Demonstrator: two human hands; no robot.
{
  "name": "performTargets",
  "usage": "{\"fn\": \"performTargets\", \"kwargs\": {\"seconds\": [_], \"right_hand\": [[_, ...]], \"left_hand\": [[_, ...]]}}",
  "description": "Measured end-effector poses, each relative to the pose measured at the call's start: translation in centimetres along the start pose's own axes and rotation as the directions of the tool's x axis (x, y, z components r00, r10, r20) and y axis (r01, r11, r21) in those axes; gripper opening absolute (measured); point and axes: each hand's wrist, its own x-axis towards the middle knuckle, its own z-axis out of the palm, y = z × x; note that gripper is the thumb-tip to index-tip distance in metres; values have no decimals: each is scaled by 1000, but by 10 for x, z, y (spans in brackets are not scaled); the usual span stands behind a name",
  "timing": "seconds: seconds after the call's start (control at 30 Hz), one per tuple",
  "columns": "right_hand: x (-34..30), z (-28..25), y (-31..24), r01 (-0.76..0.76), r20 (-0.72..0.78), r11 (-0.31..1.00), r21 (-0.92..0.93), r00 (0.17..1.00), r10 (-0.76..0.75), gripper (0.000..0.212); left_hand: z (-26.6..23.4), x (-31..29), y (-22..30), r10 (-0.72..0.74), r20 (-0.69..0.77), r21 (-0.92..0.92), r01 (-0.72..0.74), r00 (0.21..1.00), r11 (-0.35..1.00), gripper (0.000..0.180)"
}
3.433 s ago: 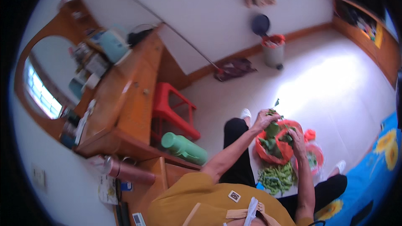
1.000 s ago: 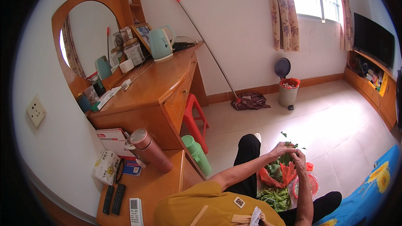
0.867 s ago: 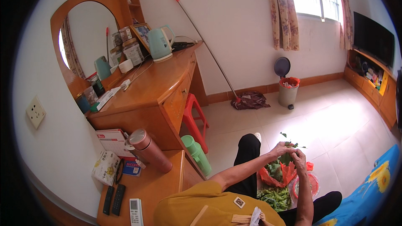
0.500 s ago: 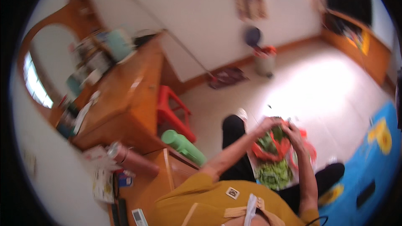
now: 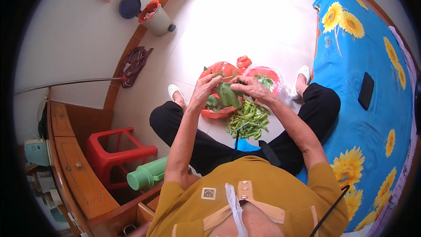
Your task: The person plucks leaves from a bunch of greens, separating the stems and placing the leaves into a container.
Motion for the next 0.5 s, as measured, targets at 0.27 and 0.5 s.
{"fn": "performTargets", "kwargs": {"seconds": [0.27, 0.5], "right_hand": [[42, 25, -14, 203, 4, 940, -275, 978, -210, 31], [68, 48, -16, 34, 136, 996, 81, 990, -44, 23]], "left_hand": [[-26, 12, -18, 185, 34, 213, -188, 982, 959, 35], [-38, -11, -1, 433, -263, 260, -368, 862, 893, 25]]}}
